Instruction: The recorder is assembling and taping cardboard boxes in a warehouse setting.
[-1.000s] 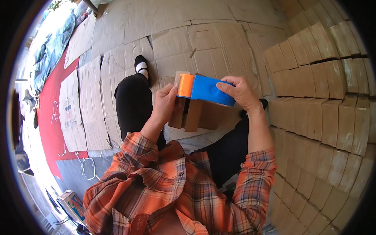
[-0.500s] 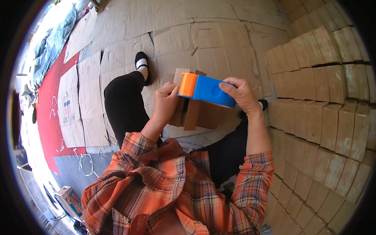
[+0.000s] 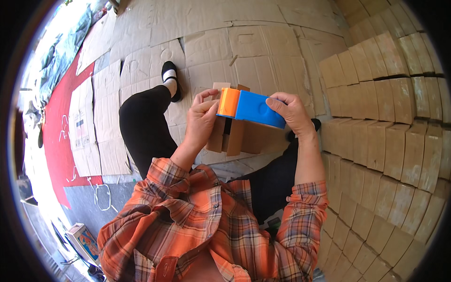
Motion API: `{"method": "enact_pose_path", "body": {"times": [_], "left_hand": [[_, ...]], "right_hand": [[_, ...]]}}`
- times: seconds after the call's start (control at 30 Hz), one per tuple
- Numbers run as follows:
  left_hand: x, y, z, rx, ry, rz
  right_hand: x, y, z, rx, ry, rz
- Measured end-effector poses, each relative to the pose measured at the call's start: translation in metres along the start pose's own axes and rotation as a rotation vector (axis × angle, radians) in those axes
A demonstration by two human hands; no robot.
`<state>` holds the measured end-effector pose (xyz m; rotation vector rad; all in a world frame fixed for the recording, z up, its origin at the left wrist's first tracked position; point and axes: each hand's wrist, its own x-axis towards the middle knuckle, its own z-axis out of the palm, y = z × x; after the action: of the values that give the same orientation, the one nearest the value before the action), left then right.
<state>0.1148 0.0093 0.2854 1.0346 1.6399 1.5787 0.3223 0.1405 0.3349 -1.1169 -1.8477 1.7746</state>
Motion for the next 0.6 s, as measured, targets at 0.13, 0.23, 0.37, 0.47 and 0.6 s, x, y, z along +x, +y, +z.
{"method": "enact_pose_path", "body": {"times": [0.13, 0.23, 0.37, 0.47, 0.6], "left_hand": [[-0.002, -0.005, 0.002, -0.028, -0.017, -0.06], [-0.001, -0.009, 0.0, -0.078, -0.028, -0.122], [0.003, -0.012, -0.004, -0.106, -0.043, -0.204], [0.0, -0.009, -0.005, 0.023, -0.053, -0.137], [-0.002, -0.022, -0.001, -0.068, -0.003, -0.077]], "right_hand": [[-0.006, -0.004, 0.0, -0.017, 0.03, 0.005], [-0.006, -0.009, 0.003, -0.066, 0.033, -0.003], [-0.007, -0.014, 0.003, -0.071, 0.042, 0.015], [-0.006, -0.013, 0.004, -0.114, 0.05, 0.0], [-0.005, -0.017, 0.005, -0.154, 0.048, 0.002]]}}
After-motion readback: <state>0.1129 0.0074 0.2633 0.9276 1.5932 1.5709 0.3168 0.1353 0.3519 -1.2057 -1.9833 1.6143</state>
